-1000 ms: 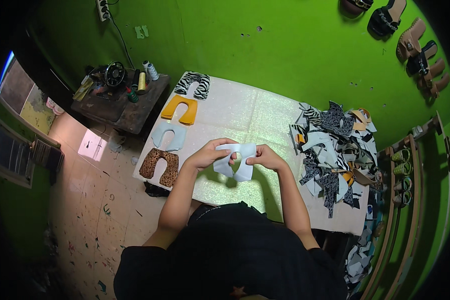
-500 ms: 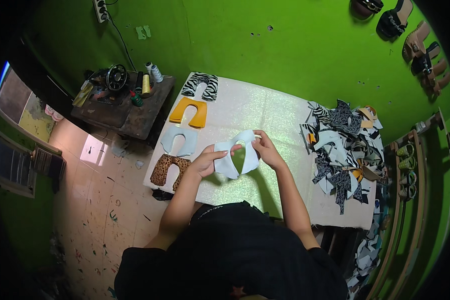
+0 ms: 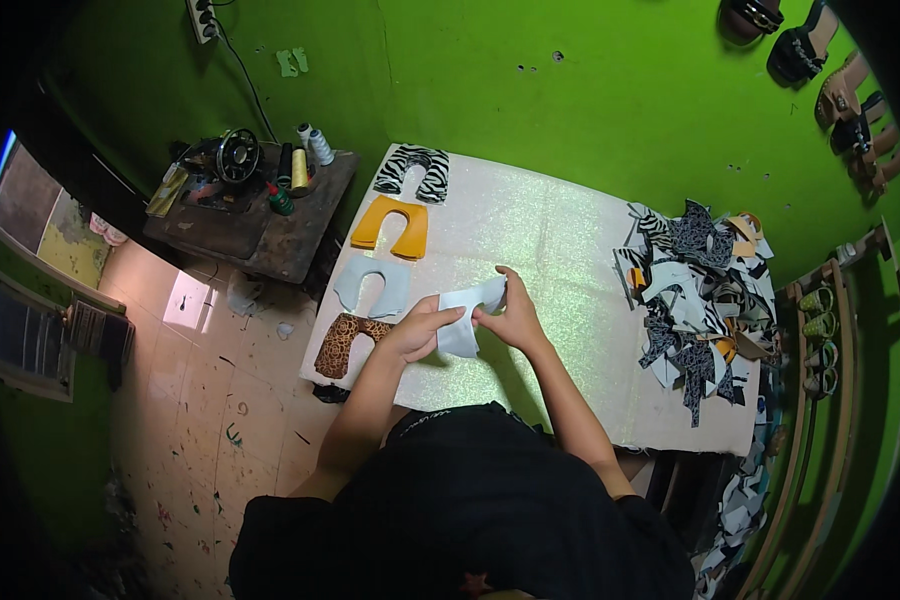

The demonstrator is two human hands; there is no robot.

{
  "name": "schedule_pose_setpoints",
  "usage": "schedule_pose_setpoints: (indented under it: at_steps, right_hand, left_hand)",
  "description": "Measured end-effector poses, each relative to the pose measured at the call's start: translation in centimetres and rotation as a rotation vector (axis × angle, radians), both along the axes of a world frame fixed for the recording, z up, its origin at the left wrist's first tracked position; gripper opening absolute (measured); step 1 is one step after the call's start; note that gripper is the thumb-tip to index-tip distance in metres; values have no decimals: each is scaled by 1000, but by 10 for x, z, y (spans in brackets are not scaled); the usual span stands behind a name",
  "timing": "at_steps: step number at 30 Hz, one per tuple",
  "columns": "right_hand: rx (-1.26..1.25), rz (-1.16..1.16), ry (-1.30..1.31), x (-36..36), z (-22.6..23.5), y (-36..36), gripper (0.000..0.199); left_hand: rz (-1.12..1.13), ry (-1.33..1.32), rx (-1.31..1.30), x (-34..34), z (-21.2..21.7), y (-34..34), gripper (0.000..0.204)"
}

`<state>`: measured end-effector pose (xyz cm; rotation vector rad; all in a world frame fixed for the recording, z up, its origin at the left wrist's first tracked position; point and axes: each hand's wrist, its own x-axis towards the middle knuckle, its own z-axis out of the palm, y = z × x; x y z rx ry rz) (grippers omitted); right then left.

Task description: The person is sorting and organizing various cut shoe upper materials on a workbench.

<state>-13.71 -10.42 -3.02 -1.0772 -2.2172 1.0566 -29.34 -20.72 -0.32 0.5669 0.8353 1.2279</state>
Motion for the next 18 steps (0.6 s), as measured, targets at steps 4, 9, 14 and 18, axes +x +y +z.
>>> schedule_pose_setpoints:
  at_steps: [4,9,14,18]
  right_hand:
    - [-8,-107,13,-10,-1,-8,86]
    - [-126,-92,78,-15,-9,-8,80]
    - [-67,-21,61,-11,-7,0,72]
    - [82,48,-52,-10,8,3,70]
  left_hand:
    - [-27,10,-27,-2,1,-2,26]
    - [-100,87,25,-2,11,-4,27]
    - [-87,171,-13,-13,14,-7,26]
    - [-132,280,-34,-24,17,-11,26]
